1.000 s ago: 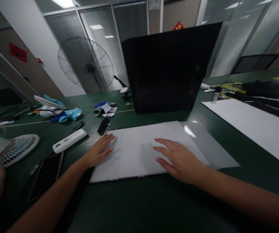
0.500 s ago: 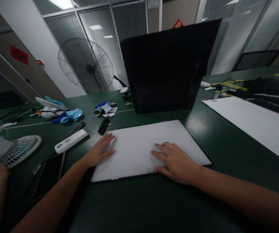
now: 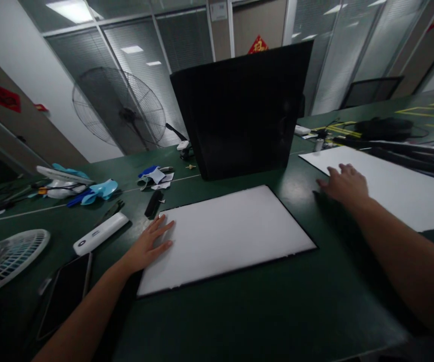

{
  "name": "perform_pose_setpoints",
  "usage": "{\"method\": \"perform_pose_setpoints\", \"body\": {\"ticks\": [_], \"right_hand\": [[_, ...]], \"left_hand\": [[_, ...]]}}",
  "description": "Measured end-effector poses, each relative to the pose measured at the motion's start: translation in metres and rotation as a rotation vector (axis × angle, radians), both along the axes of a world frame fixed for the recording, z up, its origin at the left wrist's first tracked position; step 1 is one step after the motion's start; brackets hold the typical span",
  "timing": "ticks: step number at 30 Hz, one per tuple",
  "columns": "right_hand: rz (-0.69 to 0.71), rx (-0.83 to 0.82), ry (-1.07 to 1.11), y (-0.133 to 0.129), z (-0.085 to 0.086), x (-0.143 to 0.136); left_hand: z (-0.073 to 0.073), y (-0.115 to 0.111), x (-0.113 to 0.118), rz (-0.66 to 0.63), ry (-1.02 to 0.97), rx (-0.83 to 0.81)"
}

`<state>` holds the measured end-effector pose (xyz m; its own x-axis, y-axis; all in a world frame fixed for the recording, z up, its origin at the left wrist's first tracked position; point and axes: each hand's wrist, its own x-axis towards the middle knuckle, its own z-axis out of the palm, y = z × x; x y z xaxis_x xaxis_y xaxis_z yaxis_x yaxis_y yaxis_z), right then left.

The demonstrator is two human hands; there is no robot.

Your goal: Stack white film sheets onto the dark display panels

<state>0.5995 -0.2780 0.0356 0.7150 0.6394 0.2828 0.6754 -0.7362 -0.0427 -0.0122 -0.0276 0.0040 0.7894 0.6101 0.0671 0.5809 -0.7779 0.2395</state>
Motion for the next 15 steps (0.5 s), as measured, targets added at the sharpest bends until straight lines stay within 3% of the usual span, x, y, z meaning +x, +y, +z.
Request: {"method": "perform_pose_setpoints", "body": {"ticks": [3, 6, 11, 15], "right_hand": [[-0.220, -0.039, 0.113, -0.019, -0.009, 0.033], [-0.276, -0.104, 0.197, -0.023, -0.012, 0.040], [-0.252, -0.224, 0.191, -0.011, 0.003, 0.023], [-0.160, -0.277, 0.111, -0.004, 0.017, -0.011]], "left_hand": [[0.002, -0.002, 0.001, 0.013, 0.021, -0.005], [0.004, -0.003, 0.002, 0.013, 0.022, 0.000], [0.003, -0.003, -0.001, -0.001, -0.015, 0.026], [-0.002, -0.001, -0.003, -0.010, -0.040, 0.047]]}}
